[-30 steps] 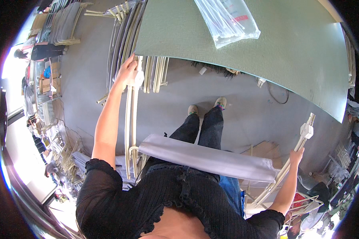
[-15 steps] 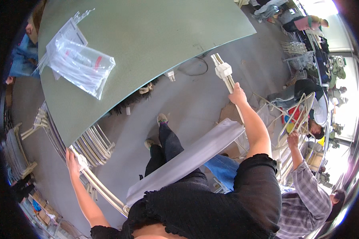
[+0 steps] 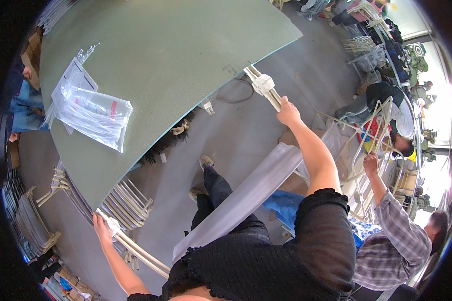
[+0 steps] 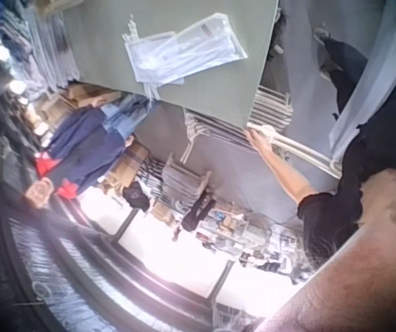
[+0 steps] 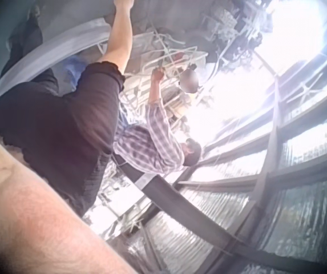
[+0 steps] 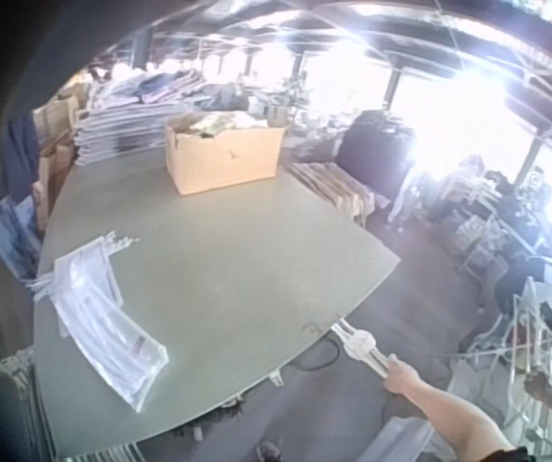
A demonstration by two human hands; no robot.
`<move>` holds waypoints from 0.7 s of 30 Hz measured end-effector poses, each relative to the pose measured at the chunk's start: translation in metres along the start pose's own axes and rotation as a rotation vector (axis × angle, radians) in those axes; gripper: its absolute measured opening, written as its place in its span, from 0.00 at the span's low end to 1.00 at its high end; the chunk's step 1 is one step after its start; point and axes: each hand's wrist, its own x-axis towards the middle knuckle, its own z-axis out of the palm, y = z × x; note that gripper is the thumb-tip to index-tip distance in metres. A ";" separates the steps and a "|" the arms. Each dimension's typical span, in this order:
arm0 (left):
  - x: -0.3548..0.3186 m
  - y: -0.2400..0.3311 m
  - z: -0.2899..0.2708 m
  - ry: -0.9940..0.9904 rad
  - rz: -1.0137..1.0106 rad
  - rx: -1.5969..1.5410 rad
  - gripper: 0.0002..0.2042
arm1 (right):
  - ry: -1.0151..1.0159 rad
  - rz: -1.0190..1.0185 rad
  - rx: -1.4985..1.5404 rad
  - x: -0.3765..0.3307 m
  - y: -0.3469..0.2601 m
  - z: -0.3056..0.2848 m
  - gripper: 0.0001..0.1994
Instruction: The person repeatedly picks up folded chairs from a pile, carries them to a table, and stacks them on top of other chairs. The person continues this cycle throughout the clip.
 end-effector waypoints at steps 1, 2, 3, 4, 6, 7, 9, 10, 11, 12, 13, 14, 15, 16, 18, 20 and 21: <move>0.000 0.001 0.000 -0.001 0.004 0.001 0.25 | 0.004 0.003 -0.005 -0.001 -0.002 -0.001 0.17; 0.000 0.001 0.000 -0.013 -0.008 -0.017 0.25 | 0.008 0.006 -0.009 -0.002 -0.003 -0.001 0.17; 0.000 0.001 -0.001 -0.026 -0.020 -0.034 0.25 | 0.011 0.003 -0.015 -0.002 -0.002 0.000 0.17; 0.000 0.001 -0.002 -0.039 -0.031 -0.050 0.25 | 0.015 0.000 -0.019 -0.001 -0.001 0.001 0.17; 0.001 0.000 -0.003 -0.036 -0.049 -0.067 0.25 | 0.027 -0.022 -0.013 0.000 0.004 0.002 0.17; 0.001 -0.002 -0.004 -0.036 -0.058 -0.074 0.25 | 0.034 -0.043 -0.004 0.002 0.007 0.002 0.18; -0.001 -0.002 -0.007 0.056 -0.081 -0.061 0.24 | 0.040 -0.068 0.001 -0.004 0.007 -0.005 0.20; -0.003 -0.003 -0.011 0.099 -0.089 -0.061 0.23 | 0.041 -0.078 -0.008 -0.007 0.000 -0.016 0.20; 0.006 -0.011 -0.036 0.040 -0.117 -0.123 0.21 | 0.081 -0.133 0.012 -0.012 -0.011 -0.034 0.22; 0.012 -0.022 -0.058 -0.019 -0.158 -0.180 0.20 | 0.067 -0.181 0.050 -0.018 -0.028 -0.061 0.24; -0.013 0.007 -0.045 0.044 -0.050 -0.238 0.19 | 0.163 -0.220 0.040 -0.028 -0.031 -0.078 0.24; -0.047 0.038 -0.042 0.091 0.079 -0.219 0.20 | 0.156 -0.279 0.049 -0.029 -0.038 -0.100 0.26; -0.059 0.054 -0.079 0.071 -0.024 -0.251 0.21 | 0.307 -0.446 0.080 -0.029 -0.061 -0.121 0.25; -0.081 0.076 -0.093 0.248 0.030 -0.247 0.21 | 0.229 -0.427 0.155 -0.042 -0.095 -0.151 0.27; -0.089 0.093 -0.149 0.350 0.150 -0.291 0.21 | 0.388 -0.587 0.114 -0.024 -0.128 -0.192 0.31; -0.089 0.108 -0.199 0.326 0.256 -0.420 0.21 | 0.445 -0.591 0.139 -0.061 -0.158 -0.254 0.30; -0.097 0.112 -0.225 0.286 0.345 -0.448 0.22 | 0.481 -0.633 0.148 -0.075 -0.167 -0.266 0.28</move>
